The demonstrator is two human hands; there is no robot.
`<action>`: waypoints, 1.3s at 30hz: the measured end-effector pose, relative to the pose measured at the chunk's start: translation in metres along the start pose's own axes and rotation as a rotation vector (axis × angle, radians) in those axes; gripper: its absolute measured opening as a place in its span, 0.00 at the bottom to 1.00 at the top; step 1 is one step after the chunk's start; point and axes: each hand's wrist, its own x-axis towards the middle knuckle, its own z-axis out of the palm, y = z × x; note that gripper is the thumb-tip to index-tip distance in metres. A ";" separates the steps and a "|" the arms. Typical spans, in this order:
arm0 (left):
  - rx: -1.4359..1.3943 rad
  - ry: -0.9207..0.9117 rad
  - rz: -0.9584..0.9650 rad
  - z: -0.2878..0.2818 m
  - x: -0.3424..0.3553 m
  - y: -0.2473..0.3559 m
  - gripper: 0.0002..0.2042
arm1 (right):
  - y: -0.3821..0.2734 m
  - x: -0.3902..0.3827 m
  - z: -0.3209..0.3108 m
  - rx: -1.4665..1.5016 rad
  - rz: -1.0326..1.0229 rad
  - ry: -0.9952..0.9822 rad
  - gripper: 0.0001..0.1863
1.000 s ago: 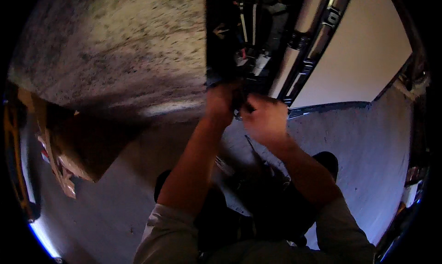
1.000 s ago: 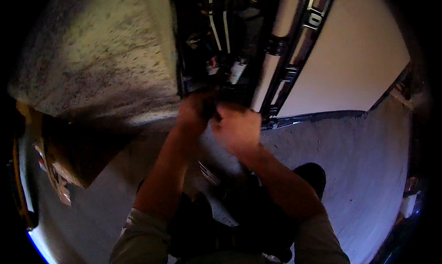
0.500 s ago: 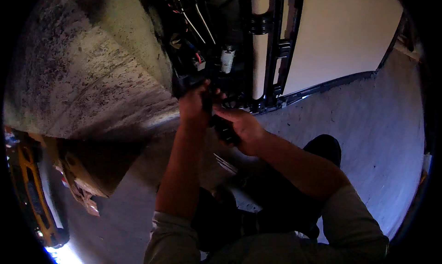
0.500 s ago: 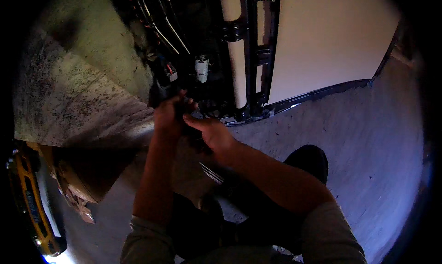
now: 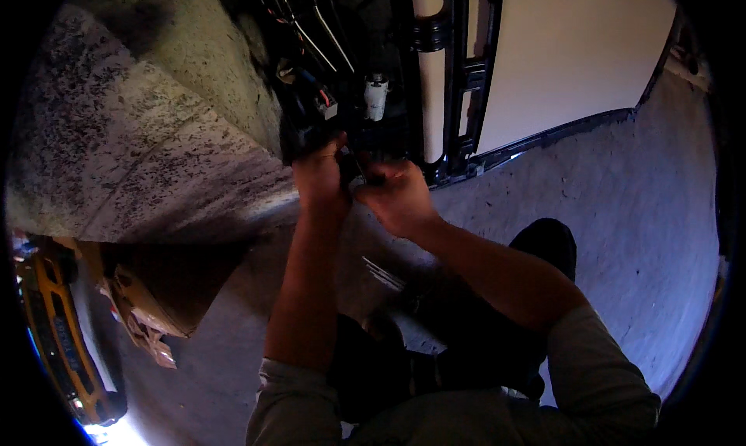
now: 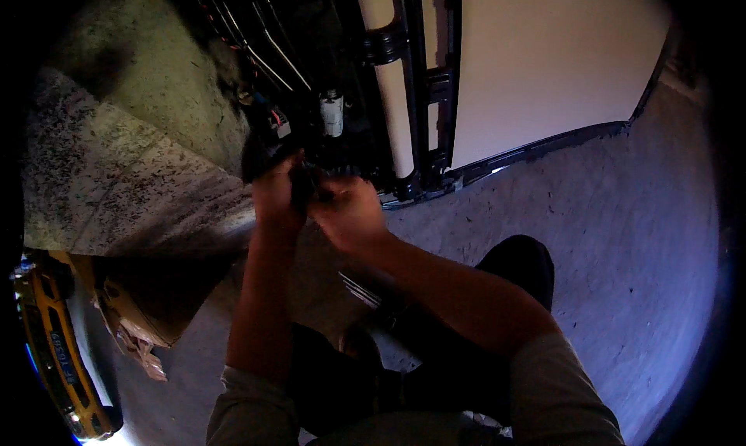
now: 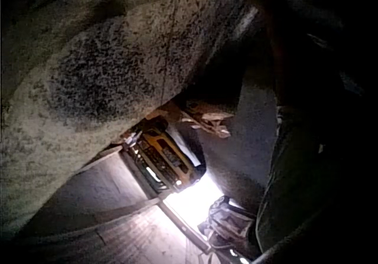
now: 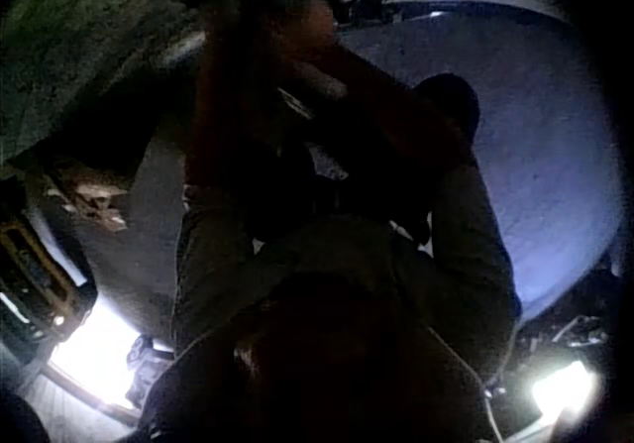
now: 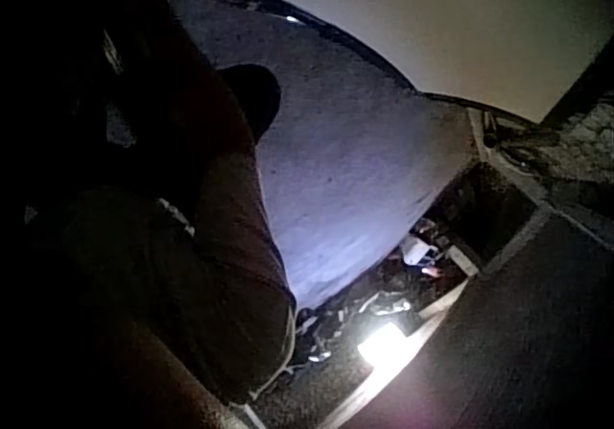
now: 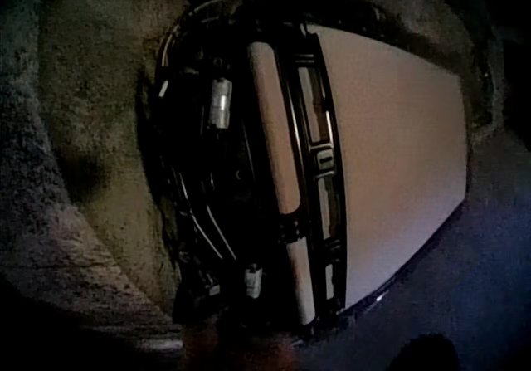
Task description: The person unscrews and removes components from a car sunroof assembly's motor and cable unit using an Allen key while the assembly lies on a concrete floor.
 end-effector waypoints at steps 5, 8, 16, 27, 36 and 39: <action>-0.012 -0.015 0.199 -0.014 0.017 -0.017 0.15 | -0.025 -0.003 -0.011 -0.853 -0.349 0.052 0.12; 0.253 -0.016 0.411 -0.017 0.018 -0.019 0.15 | -0.019 -0.003 -0.013 -0.731 -0.292 0.023 0.13; 0.016 0.099 0.201 -0.005 0.018 -0.015 0.16 | -0.009 -0.003 -0.014 -0.697 -0.464 0.065 0.11; -0.047 0.097 0.191 0.001 0.016 -0.013 0.14 | -0.028 -0.013 -0.016 -0.887 -0.374 0.090 0.12; -0.093 0.117 0.195 0.004 0.022 -0.020 0.15 | -0.016 -0.007 -0.015 0.816 0.630 -0.139 0.15; -0.101 0.084 0.225 0.007 0.017 -0.015 0.15 | -0.024 -0.010 -0.012 1.015 0.579 -0.139 0.15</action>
